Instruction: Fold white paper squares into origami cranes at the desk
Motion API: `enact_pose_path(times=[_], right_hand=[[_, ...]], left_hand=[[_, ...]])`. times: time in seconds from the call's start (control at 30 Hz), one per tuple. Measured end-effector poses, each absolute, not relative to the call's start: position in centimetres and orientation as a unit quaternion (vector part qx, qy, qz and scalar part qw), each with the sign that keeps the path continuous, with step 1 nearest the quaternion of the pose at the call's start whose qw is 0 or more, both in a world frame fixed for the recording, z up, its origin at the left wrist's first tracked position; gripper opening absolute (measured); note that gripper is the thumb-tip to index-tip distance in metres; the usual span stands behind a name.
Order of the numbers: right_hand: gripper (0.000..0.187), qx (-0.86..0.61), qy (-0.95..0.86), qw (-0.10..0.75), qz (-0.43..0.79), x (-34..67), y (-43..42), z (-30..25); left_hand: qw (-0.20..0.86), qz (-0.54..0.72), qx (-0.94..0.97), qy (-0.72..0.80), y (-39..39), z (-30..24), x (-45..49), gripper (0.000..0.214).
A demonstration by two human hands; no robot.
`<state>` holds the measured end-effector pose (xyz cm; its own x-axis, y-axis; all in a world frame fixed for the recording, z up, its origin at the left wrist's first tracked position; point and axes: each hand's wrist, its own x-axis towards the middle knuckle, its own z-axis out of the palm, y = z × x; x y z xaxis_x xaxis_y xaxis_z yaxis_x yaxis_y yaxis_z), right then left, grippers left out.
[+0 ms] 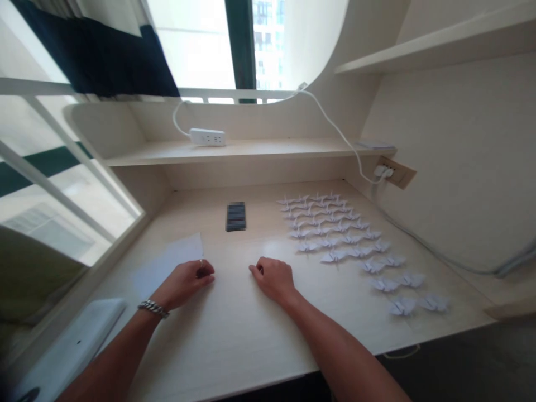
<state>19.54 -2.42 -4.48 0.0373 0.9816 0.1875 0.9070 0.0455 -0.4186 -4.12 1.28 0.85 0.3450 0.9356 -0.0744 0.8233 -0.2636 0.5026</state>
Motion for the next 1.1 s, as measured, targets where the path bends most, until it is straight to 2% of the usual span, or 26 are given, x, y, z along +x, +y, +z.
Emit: enact_pose_path(times=[0.13,0.27,0.53,0.9,1.1], right_hand=[[0.037,-0.674,-0.703,0.213,0.085,18.1,-0.3,-4.4],[0.037,-0.667,-0.706,0.218,0.098,17.2,1.0,-4.5],[0.036,-0.648,-0.707,0.240,0.153,17.9,1.2,-4.8],[0.034,-0.638,-0.703,0.243,0.200,18.3,1.3,-4.5],[0.033,-0.635,-0.706,0.237,0.207,18.5,1.4,-4.6]], left_hand=[[0.177,0.154,0.748,0.621,1.7,1.3,-7.8,0.019],[0.115,0.136,0.679,0.712,2.6,1.5,-11.6,0.026],[0.120,0.120,0.656,0.735,4.2,0.0,-14.4,0.044],[0.106,0.102,0.647,0.749,4.9,-1.2,-14.1,0.051],[0.111,0.086,0.659,0.739,4.6,-0.8,-13.6,0.035]])
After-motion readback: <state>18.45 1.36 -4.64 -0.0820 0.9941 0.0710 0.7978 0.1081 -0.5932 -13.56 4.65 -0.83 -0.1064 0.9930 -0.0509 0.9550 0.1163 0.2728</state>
